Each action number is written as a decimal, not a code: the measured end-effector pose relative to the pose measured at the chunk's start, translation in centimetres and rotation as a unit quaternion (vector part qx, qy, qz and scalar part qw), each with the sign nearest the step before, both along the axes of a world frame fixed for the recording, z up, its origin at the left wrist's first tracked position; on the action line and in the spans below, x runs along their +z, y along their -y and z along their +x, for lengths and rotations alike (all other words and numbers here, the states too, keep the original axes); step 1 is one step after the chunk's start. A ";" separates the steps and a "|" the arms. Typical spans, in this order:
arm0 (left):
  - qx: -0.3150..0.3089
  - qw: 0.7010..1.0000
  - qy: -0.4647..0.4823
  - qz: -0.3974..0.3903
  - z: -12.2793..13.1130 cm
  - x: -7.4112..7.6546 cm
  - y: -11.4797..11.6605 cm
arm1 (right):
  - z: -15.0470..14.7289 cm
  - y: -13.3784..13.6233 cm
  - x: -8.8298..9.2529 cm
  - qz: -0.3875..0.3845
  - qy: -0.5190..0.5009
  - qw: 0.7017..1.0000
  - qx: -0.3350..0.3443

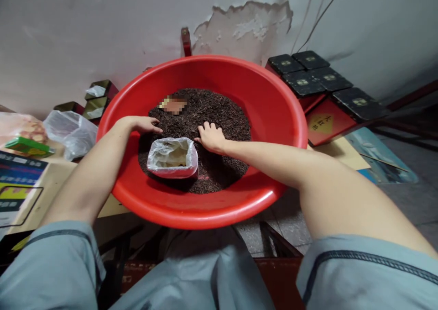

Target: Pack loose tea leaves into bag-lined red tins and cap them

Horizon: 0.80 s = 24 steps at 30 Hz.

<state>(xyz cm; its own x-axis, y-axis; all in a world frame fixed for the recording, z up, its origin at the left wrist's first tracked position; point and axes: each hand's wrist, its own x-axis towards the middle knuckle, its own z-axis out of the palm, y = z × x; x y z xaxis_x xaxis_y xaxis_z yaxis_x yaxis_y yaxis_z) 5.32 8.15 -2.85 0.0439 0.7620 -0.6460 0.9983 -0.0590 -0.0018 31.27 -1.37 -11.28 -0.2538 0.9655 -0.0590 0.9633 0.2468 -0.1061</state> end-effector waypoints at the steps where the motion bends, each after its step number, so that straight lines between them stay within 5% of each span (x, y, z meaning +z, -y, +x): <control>1: -0.003 1.000 0.000 -0.003 -0.1 0.0 -0.1 | 0.0 -0.4 0.2 -0.004 -0.001 1.000 0.016; 7: -0.004 1.000 0.006 -0.001 -0.1 0.1 -0.2 | 0.0 -2.5 4.0 0.047 -0.069 0.996 0.013; 12: -0.026 1.000 -0.001 -0.001 0.4 0.3 0.0 | -2.4 0.7 8.0 0.131 -0.215 0.964 0.089; 19: -0.026 0.999 -0.011 0.016 0.6 0.2 0.2 | -4.2 4.7 8.4 0.088 -0.243 0.930 0.262; 24: -0.025 1.000 0.003 -0.004 0.6 0.5 0.4 | -1.9 2.2 9.6 0.111 -0.310 0.914 0.237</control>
<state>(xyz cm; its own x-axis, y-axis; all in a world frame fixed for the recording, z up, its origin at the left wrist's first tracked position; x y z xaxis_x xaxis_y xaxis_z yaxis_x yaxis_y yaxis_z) 5.96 7.71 -2.36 0.0865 0.7533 -0.6520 0.9940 -0.1097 0.0051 29.34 -3.60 -1.65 -0.5639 0.7095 0.4226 0.5145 0.7021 -0.4923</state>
